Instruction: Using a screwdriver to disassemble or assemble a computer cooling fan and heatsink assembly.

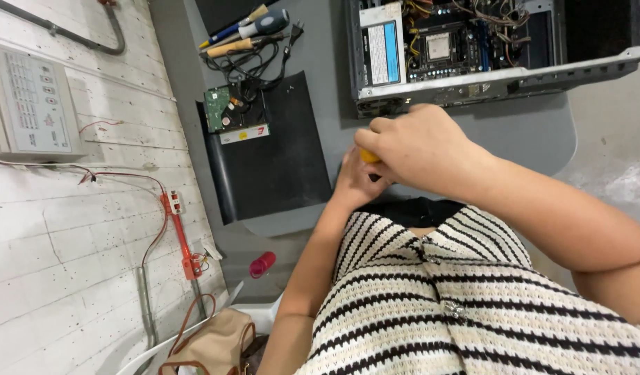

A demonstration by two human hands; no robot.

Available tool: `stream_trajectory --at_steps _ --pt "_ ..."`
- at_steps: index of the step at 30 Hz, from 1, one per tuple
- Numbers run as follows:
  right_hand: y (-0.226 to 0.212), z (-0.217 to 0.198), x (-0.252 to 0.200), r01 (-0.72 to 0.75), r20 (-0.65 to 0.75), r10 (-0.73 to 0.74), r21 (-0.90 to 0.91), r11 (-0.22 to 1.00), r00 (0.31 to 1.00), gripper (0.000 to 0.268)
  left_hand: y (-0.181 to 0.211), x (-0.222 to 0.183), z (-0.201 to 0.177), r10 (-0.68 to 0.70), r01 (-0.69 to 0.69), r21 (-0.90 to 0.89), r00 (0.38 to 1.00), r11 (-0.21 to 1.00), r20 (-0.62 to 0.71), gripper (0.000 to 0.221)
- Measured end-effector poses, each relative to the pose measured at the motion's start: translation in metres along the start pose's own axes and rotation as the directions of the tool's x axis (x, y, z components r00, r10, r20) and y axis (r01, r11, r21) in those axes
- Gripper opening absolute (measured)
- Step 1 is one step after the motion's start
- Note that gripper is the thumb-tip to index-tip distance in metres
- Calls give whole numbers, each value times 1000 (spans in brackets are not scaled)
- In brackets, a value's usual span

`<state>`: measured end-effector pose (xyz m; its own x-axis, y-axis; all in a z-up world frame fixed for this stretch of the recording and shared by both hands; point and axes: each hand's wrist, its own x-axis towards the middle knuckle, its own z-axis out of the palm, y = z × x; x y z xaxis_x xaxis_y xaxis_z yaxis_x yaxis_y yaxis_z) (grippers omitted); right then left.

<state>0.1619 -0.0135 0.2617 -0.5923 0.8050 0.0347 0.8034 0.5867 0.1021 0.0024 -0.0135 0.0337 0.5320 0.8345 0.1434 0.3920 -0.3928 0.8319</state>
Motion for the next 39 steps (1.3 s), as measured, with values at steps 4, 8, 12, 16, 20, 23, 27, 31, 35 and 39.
stream_trajectory --at_steps 4,8,12,16,20,23,27,31,35,39 --pt "-4 17 6 -41 14 42 -67 997 999 49 14 -13 -21 -331 115 485 860 867 388 93" --pt "3 -9 -1 40 37 -36 -114 993 999 41 -56 -41 14 -148 39 469 969 883 197 113" --pt "4 -3 -6 164 216 -154 -31 986 964 33 -51 -36 11 -302 187 389 918 902 258 106" --pt "2 19 10 76 133 -66 -67 995 989 25 -60 -31 13 -272 166 385 932 908 240 96" --pt "-2 25 19 -92 26 96 -116 989 995 43 -64 -27 18 -282 193 363 935 912 213 98" --pt "-1 -7 10 -50 83 58 -98 994 995 25 -69 -40 23 -263 170 369 940 914 219 97" --pt "-4 -26 6 175 347 -165 3 985 923 28 -53 -32 12 -300 208 321 915 924 272 91" --pt "-2 -2 11 144 317 -126 -36 989 940 17 -58 -33 14 -290 188 352 919 917 266 89" --pt "-14 31 11 105 224 -76 -122 987 972 21 -11 -19 -12 -342 173 412 858 894 383 110" --pt "-14 66 10 -24 129 52 -211 977 990 37 103 20 -89 -253 225 119 903 967 346 104"
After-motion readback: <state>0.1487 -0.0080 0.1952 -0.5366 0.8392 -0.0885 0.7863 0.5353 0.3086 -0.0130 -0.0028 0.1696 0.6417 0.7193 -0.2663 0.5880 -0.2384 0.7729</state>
